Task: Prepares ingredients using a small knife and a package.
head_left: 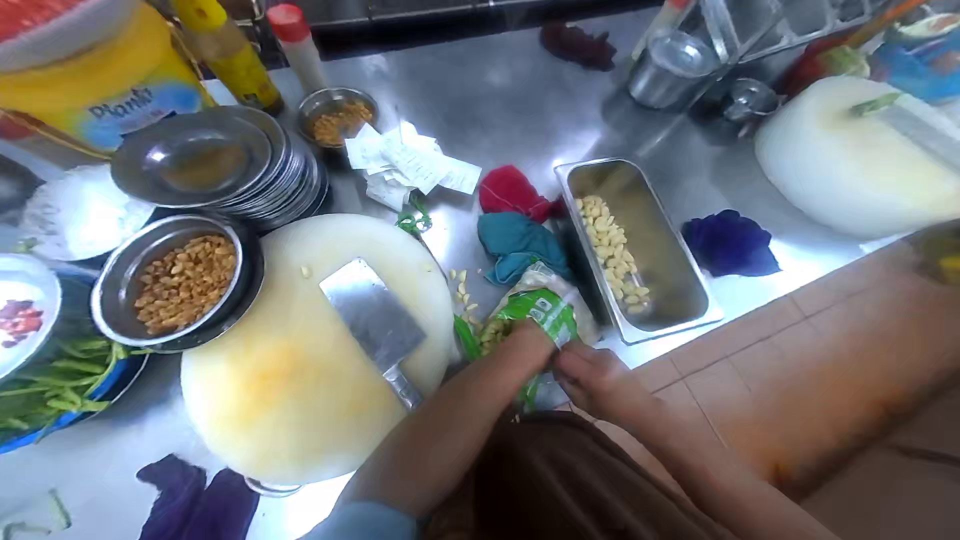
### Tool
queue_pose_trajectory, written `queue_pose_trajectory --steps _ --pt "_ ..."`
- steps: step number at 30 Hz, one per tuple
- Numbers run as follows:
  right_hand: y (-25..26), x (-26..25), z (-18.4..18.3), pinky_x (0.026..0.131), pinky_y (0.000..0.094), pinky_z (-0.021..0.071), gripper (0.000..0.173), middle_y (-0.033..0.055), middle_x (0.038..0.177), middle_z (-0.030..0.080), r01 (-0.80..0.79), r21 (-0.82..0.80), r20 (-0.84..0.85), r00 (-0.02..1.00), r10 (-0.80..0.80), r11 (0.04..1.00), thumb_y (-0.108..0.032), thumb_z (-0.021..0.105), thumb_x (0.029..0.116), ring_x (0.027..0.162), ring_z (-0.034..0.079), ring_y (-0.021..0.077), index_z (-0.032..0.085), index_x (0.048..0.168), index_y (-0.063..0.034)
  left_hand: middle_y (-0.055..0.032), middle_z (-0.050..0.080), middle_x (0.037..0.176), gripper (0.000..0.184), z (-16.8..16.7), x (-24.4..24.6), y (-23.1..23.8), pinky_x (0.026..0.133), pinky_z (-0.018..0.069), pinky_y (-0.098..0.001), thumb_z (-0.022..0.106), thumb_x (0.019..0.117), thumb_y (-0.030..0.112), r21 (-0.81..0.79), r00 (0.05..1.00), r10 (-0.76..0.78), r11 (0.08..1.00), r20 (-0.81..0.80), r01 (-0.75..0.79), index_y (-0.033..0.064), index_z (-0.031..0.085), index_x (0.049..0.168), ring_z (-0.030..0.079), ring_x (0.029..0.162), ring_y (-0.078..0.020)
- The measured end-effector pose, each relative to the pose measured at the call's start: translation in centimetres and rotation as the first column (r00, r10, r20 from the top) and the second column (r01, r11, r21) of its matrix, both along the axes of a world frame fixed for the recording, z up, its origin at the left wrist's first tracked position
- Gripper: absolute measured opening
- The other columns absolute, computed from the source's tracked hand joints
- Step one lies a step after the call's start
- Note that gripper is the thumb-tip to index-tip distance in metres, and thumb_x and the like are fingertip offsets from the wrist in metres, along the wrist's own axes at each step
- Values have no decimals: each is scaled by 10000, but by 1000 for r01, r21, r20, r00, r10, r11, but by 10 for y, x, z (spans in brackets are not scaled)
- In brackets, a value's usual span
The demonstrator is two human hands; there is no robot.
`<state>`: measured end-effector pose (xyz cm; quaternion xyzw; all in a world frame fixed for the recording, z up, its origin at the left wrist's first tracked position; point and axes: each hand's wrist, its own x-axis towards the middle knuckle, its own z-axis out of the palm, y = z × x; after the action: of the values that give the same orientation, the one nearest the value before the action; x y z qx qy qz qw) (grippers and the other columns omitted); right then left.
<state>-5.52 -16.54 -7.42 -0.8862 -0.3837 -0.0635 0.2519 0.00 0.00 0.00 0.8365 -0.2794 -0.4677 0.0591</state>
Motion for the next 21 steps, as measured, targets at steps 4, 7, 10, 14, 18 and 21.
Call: queue_pose_trajectory --steps 4,7,10,14,18,21 --pt "11 -2 2 526 335 571 90 100 791 658 57 30 8 998 -57 998 -120 631 907 616 660 203 681 874 -53 -348 494 1432 359 4 4 7 1112 411 -568 415 1090 77 31 980 184 983 -79 -182 -158 520 1341 475 1366 -485" --pt "15 -5 0 509 318 558 88 95 794 649 107 73 22 994 -109 992 -118 623 915 600 645 188 658 861 -58 -349 490 1440 360 6 6 5 1133 381 -566 407 1092 65 30 981 176 984 -79 -174 -151 512 1359 453 1382 -491" --pt "10 -3 -3 521 294 557 84 88 801 648 111 91 10 994 -112 990 -107 622 918 609 641 171 663 865 -57 -366 434 1475 396 19 9 0 1123 388 -566 391 1100 74 84 978 185 980 -92 -178 -148 430 1426 430 1392 -509" --pt "12 -4 -8 528 329 567 75 96 809 656 93 75 -31 995 -91 993 -119 629 924 625 658 196 663 890 -61 -389 426 1457 428 6 5 3 1070 451 -564 383 1102 81 151 965 241 963 -108 -223 -178 364 1443 497 1330 -510" --pt "15 -10 -12 527 309 553 118 95 803 663 101 125 -8 995 -101 987 -148 606 961 630 659 186 659 892 -68 -330 498 1459 414 -9 6 12 1093 389 -642 345 1122 148 132 970 139 985 -197 -114 -103 485 1420 479 1369 -495" --pt "16 -9 -10 557 283 560 134 89 814 677 108 143 18 994 -111 984 -147 587 974 659 670 173 667 900 -69 -271 555 1436 507 -39 10 17 1048 394 -706 316 1127 340 118 960 180 981 -216 -157 -2 536 1429 520 1339 -476"
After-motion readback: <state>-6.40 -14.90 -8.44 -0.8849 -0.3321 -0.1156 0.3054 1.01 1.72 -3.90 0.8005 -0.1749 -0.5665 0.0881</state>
